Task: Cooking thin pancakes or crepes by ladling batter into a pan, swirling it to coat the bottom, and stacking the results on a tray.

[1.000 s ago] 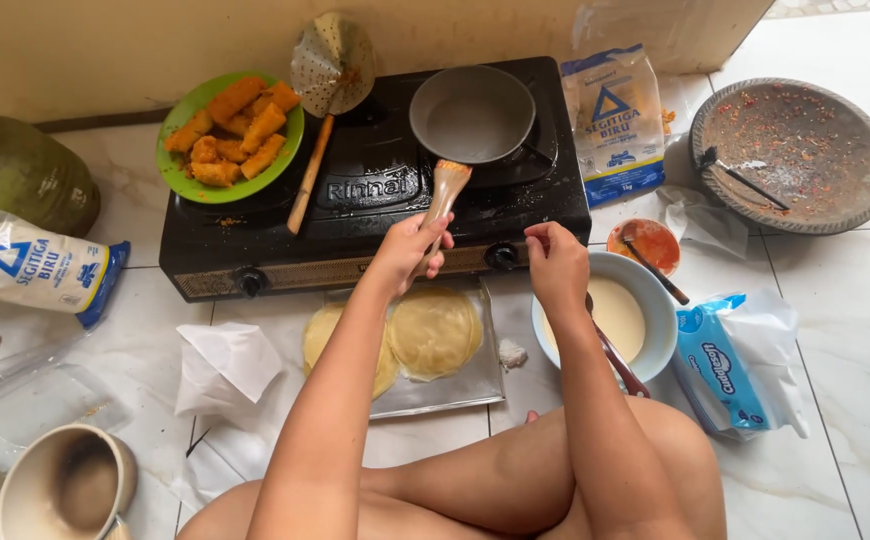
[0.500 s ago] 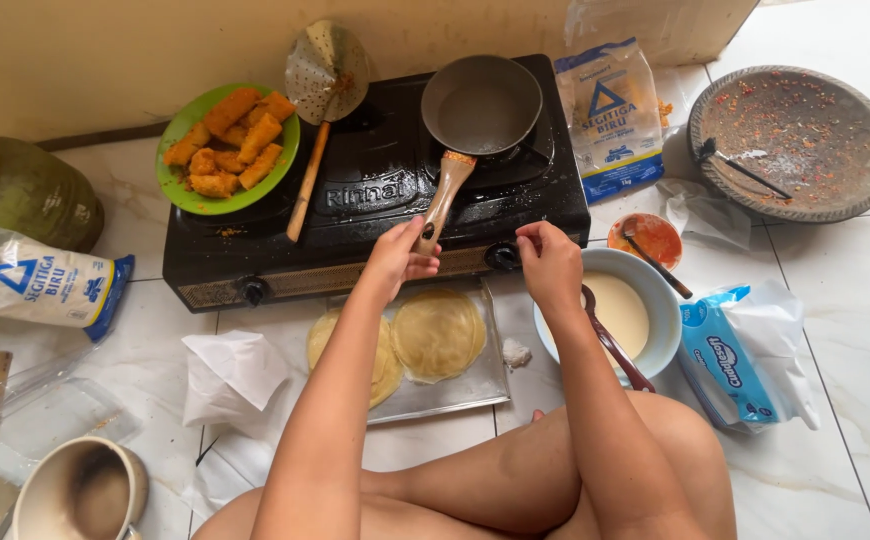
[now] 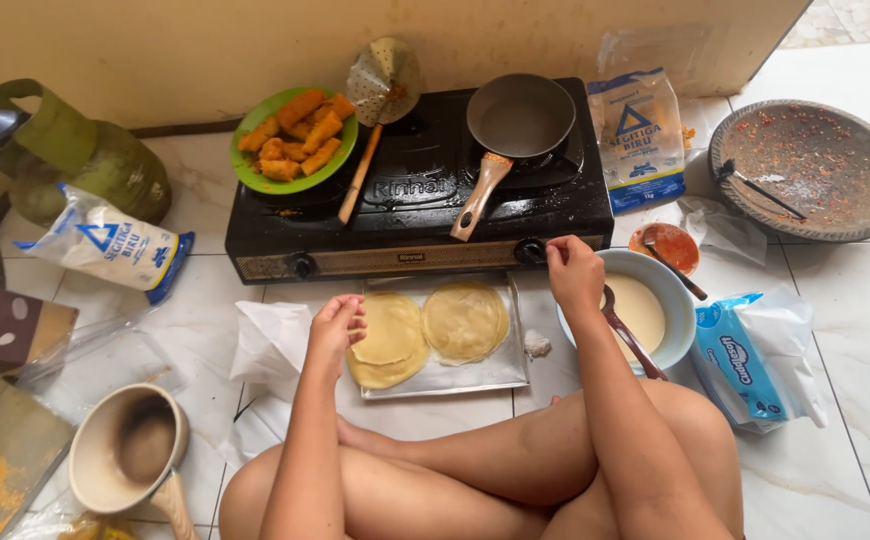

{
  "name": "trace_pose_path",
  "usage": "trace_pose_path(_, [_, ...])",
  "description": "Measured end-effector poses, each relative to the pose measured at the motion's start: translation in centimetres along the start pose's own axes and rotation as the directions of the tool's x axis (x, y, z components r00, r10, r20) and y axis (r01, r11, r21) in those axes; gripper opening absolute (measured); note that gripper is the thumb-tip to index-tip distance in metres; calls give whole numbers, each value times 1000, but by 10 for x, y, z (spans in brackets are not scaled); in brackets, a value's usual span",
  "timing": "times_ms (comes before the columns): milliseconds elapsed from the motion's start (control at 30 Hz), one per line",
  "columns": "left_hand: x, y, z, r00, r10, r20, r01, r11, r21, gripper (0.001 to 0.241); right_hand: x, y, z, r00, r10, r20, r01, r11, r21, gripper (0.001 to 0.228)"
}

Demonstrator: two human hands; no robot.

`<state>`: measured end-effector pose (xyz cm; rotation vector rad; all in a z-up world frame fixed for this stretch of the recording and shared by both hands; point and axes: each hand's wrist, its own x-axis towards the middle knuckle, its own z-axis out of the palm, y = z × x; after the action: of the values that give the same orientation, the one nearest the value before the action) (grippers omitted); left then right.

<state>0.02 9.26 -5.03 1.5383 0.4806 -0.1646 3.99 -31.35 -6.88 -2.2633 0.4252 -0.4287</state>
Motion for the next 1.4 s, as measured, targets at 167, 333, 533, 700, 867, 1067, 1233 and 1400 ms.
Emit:
trace_pose_path(167, [-14,-26,-7,986,123,-116,-130,990,-56,13,-14,12,-18,1000,6,-27,-7,999,-39,10])
trace_pose_path(333, [-6,-54,-28,955,130,-267,-160,983,-94,8,-30,13,-38,997,12,-75,-15,999,-48,11])
trace_pose_path(533, [-32,-54,-37,934,163,-318,-199,976,-83,18,-42,28,-32,998,11,-60,-13,999,-41,9])
trace_pose_path(700, [-55,-48,-25,947,81,-310,-147,970,-196,25,-58,34,-36,998,-3,61,4,1000,-7,11])
trace_pose_path(867, [-72,-27,3,967,105,-230,-153,967,-203,17,-72,28,-63,992,-37,123,48,995,-88,10])
trace_pose_path(1067, [-78,-26,51,982,188,-24,-184,976,118,16,-87,8,-71,947,-8,320,94,963,-254,18])
trace_pose_path(1233, [-99,-55,104,890,172,422,-429,630,648,20,-115,18,-39,766,88,637,236,883,-405,26])
trace_pose_path(1400, [-91,-105,154,693,-233,682,-647,215,731,52,-134,34,-7,632,52,774,469,769,-434,30])
